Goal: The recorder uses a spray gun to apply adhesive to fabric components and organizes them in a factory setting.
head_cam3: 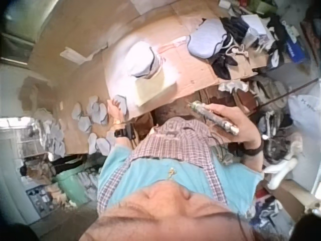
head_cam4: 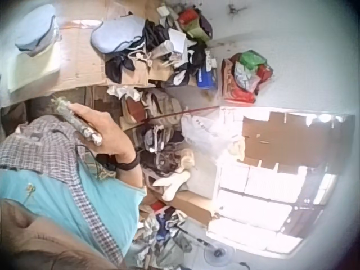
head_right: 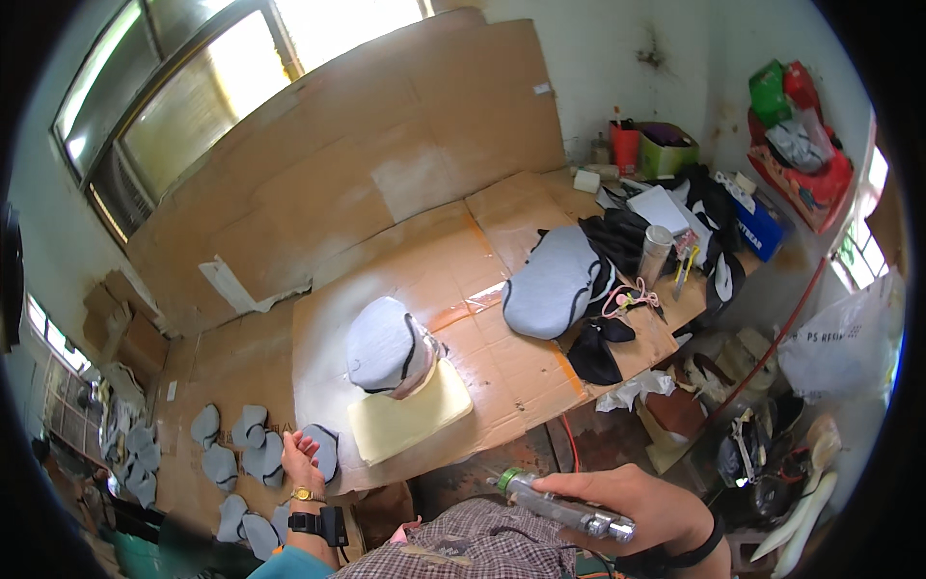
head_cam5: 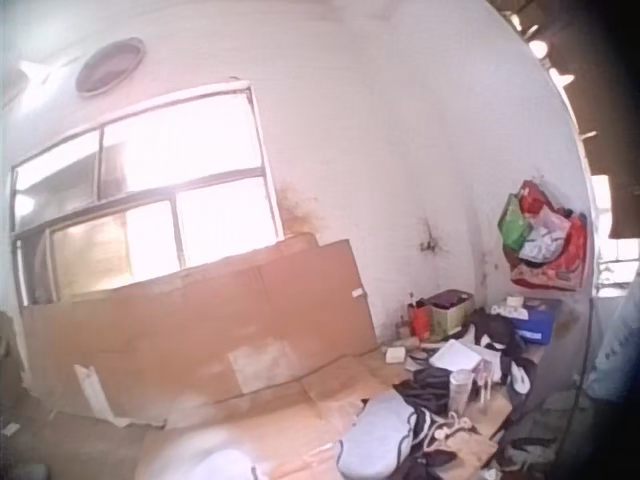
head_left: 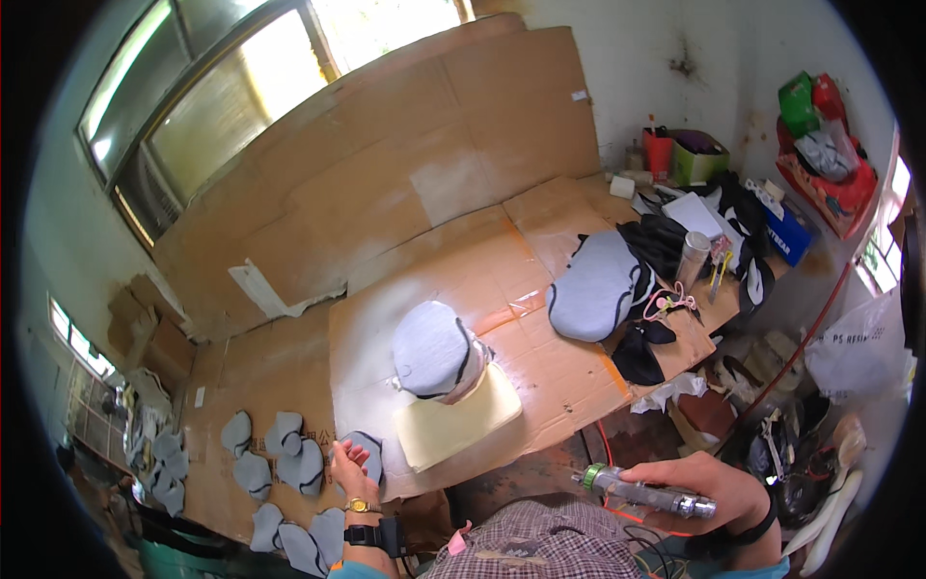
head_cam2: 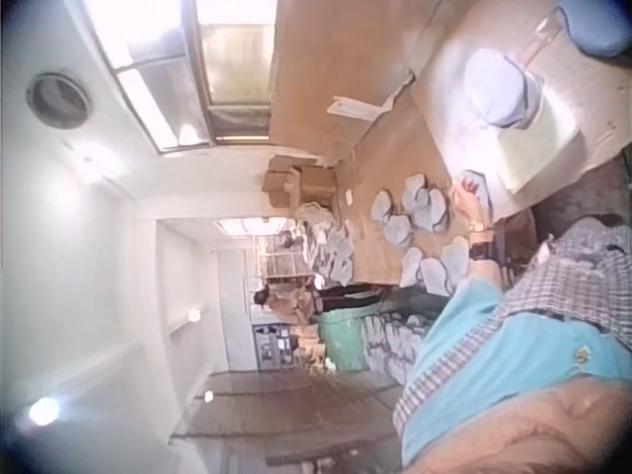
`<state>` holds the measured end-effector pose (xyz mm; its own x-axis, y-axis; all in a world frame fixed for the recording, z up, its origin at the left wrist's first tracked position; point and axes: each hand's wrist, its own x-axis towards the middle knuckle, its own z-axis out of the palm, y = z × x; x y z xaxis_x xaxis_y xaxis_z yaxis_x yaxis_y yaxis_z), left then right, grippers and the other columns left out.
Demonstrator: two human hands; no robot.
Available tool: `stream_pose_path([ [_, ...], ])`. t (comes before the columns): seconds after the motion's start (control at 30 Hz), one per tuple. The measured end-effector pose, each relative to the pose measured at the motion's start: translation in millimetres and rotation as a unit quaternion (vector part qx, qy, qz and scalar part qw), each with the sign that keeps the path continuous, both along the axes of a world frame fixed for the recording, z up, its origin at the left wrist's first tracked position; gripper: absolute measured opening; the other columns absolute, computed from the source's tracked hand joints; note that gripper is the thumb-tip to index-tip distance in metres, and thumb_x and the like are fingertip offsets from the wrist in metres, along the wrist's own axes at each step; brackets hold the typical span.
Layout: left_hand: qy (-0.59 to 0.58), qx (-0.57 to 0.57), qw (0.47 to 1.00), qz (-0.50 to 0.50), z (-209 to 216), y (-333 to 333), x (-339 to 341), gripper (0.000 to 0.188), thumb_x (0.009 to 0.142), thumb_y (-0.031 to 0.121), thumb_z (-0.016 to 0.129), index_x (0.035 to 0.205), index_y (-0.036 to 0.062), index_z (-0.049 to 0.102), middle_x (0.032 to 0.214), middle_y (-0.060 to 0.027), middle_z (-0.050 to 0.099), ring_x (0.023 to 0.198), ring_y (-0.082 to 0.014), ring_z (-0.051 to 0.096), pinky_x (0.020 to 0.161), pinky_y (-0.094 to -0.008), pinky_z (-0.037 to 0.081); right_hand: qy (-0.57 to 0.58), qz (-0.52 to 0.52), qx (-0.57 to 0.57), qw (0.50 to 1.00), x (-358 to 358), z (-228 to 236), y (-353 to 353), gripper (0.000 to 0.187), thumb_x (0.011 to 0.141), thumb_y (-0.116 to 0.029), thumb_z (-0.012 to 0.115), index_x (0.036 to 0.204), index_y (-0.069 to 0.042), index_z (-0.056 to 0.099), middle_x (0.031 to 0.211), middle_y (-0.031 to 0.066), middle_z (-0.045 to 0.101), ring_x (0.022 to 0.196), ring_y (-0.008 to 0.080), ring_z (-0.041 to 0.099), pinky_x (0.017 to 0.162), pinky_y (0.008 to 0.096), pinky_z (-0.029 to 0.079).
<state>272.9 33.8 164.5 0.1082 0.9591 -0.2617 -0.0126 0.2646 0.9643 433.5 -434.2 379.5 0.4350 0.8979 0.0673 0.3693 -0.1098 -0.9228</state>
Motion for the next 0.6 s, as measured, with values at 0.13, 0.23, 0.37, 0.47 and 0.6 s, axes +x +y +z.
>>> stream_pose_path([
  [0.13, -0.020, -0.028, 0.999, 0.016, -11, 15, -21, 0.036, 0.088, 0.043, 0.045, 0.092, 0.0098, 0.059, 0.073, 0.0010, 0.060, 0.060, -0.0089, 0.056, 0.054, -0.0243, 0.032, -0.035, -0.004, -0.028, 0.999, -21, 19, 30, 0.055, 0.072, -0.010, 0.070, 0.123, -0.005, 0.049, 0.101, 0.0131, 0.063, 0.080, 0.0248, 0.064, 0.070, 0.0293, 0.050],
  [0.23, -0.034, -0.041, 0.998, 0.025, -22, 29, -37, 0.031, 0.087, 0.038, 0.049, 0.091, 0.0094, 0.059, 0.073, 0.0013, 0.060, 0.059, -0.0092, 0.055, 0.054, -0.0245, 0.032, -0.079, -0.049, -0.080, 0.992, -35, 29, 34, 0.054, 0.070, -0.010, 0.070, 0.120, -0.005, 0.051, 0.095, 0.0126, 0.064, 0.073, 0.0242, 0.064, 0.066, 0.0289, 0.050],
  [0.37, -0.049, -0.068, 0.996, 0.038, -39, 40, -51, 0.022, 0.085, 0.028, 0.054, 0.091, 0.0075, 0.059, 0.073, -0.0008, 0.059, 0.059, -0.0105, 0.055, 0.054, -0.0241, 0.036, -0.108, -0.077, -0.124, 0.983, -40, 46, 55, 0.049, 0.072, -0.006, 0.067, 0.118, -0.004, 0.051, 0.086, 0.0107, 0.064, 0.068, 0.0194, 0.063, 0.063, 0.0282, 0.049],
  [0.47, -0.090, -0.076, 0.992, 0.047, -50, 45, -56, 0.016, 0.083, 0.019, 0.057, 0.091, 0.0050, 0.059, 0.072, -0.0035, 0.058, 0.058, -0.0124, 0.054, 0.055, -0.0235, 0.042, -0.078, -0.117, -0.034, 0.989, -36, 51, 88, 0.048, 0.071, -0.002, 0.067, 0.116, -0.001, 0.052, 0.081, 0.0081, 0.063, 0.070, 0.0124, 0.061, 0.064, 0.0262, 0.047],
  [0.6, -0.108, -0.087, 0.988, 0.067, -60, 51, -62, 0.015, 0.082, 0.015, 0.057, 0.090, 0.0020, 0.058, 0.071, -0.0055, 0.057, 0.056, -0.0135, 0.053, 0.056, -0.0239, 0.046, -0.052, -0.139, -0.040, 0.988, -31, 67, 116, 0.046, 0.072, -0.003, 0.067, 0.116, -0.002, 0.052, 0.080, 0.0060, 0.063, 0.070, 0.0107, 0.060, 0.065, 0.0244, 0.047],
])
